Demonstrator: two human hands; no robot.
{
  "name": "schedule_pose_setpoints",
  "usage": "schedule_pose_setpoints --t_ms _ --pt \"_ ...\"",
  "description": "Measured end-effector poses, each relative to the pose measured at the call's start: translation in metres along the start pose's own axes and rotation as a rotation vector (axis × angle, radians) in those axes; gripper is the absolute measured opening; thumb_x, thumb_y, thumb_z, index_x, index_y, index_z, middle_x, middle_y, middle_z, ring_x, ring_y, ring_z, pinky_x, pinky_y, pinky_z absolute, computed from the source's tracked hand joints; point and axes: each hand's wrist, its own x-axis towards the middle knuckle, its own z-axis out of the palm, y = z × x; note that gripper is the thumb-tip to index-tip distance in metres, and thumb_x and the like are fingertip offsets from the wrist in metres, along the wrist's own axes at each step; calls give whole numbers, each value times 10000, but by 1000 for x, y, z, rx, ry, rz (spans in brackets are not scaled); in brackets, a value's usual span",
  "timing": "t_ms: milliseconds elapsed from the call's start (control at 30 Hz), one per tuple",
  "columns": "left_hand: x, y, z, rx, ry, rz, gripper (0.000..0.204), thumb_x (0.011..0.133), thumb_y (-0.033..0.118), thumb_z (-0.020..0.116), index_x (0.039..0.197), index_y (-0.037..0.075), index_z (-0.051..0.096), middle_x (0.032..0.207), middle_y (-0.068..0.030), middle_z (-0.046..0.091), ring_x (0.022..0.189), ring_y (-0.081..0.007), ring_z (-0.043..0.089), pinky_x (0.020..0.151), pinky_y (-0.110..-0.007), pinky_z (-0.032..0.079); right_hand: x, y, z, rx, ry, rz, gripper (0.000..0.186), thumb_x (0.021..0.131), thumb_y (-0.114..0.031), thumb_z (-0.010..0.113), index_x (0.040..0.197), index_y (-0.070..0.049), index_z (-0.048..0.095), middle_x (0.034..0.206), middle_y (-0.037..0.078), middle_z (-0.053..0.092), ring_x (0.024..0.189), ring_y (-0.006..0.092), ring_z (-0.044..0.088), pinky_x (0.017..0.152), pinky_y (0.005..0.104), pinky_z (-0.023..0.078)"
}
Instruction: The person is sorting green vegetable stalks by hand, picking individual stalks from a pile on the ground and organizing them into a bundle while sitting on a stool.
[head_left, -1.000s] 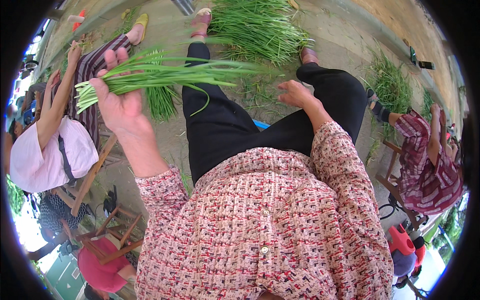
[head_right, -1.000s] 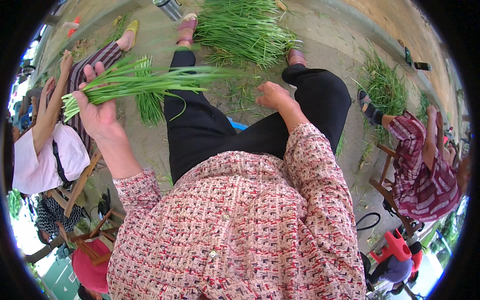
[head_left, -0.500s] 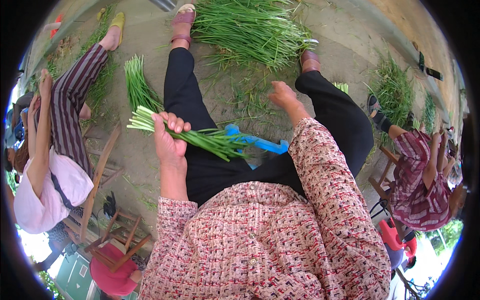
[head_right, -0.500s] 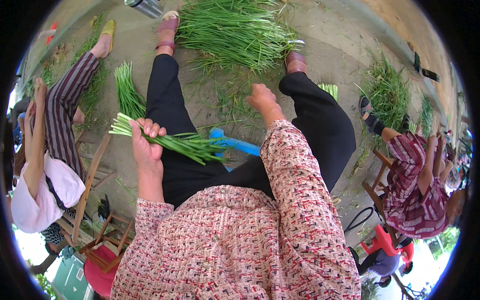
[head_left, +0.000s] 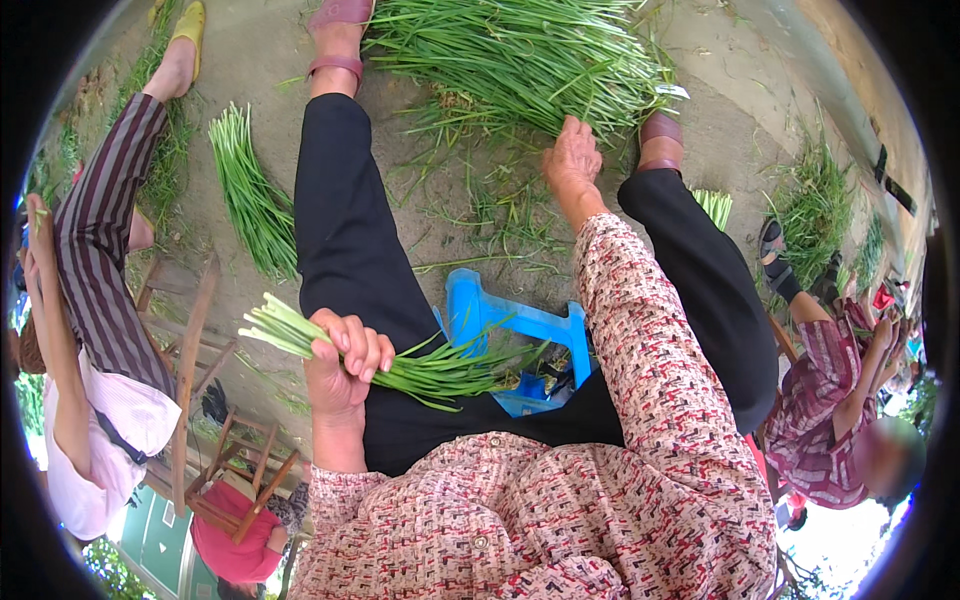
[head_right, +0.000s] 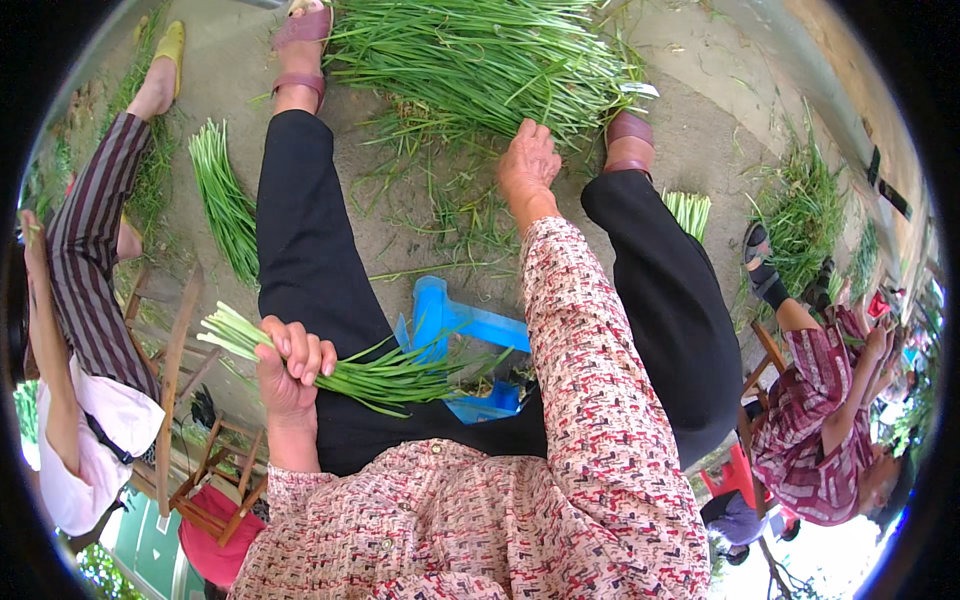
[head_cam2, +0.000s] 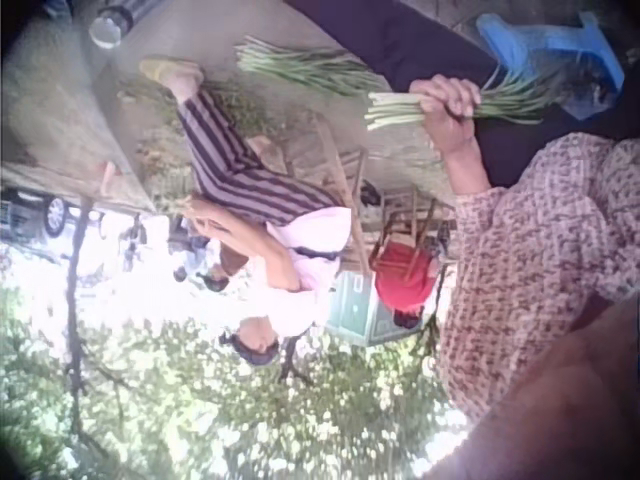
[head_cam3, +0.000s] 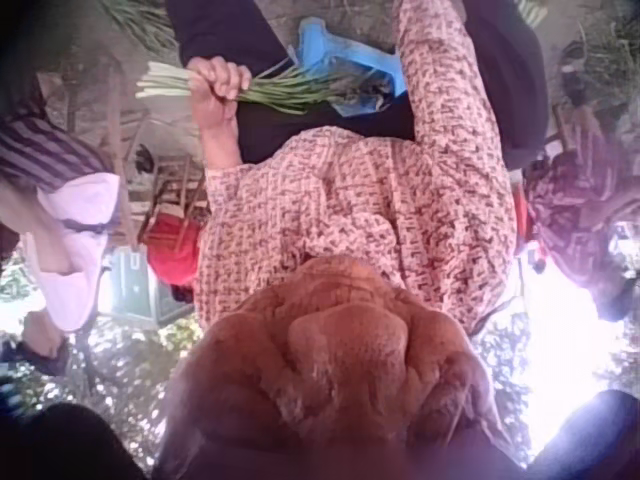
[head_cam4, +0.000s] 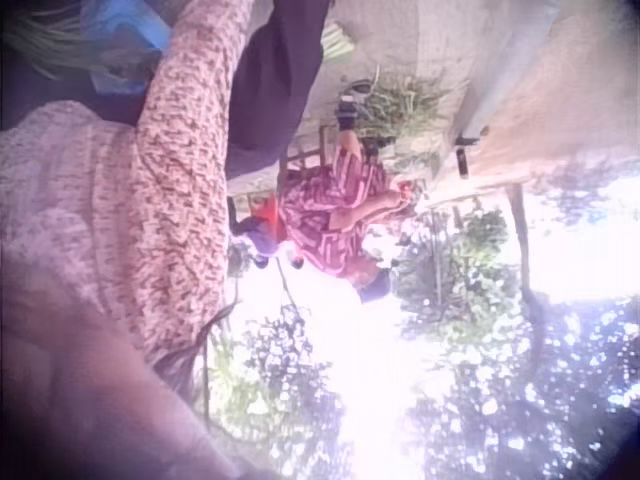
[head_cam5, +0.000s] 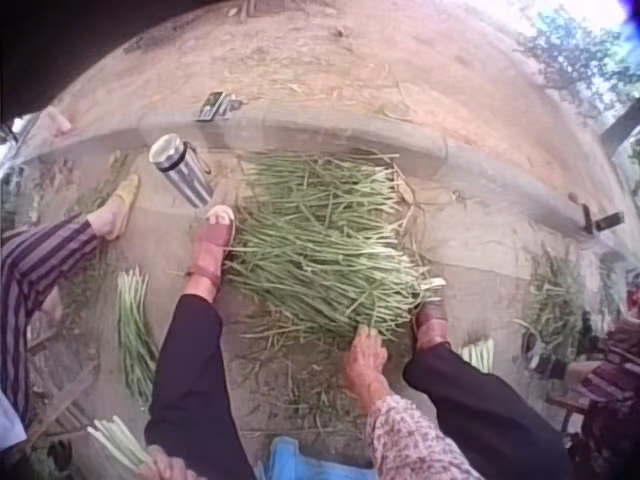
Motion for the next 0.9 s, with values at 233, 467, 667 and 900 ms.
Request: schedule_pose_setpoints --t_ms 233,467,667,900 --pt "6 3 2 -17 -12 -9 376 857 439 621 778 102 474 539 14 430 446 -108 443 549 -314 445 20 10 7 -73 9 11 311 763 -98 632 1055 -105 525 1055 128 571 1032 319 564 823 477 463" --pt "4 1 -2 -45 -30 29 370 861 429 623 781 99 477 550 13 431 457 -112 449 565 -314 445 33 27 -22 322 -271 10 269 759 -160 643 1025 -138 677 991 113 640 991 264 589 832 401 458" --pt "0 -2 -4 -59 -106 63 334 903 412 569 821 108 458 595 27 410 504 -97 432 611 -305 430 8 23 -77 1338 -650 118 52 877 -85 558 843 -46 560 901 81 659 782 177 615 677 340 482" --pt "-7 -5 -7 -98 -96 91 342 888 403 601 817 98 463 608 6 429 519 -116 450 603 -310 441 -23 27 -95 1675 -654 296 111 905 -22 481 989 43 512 897 152 605 806 268 639 710 396 535"
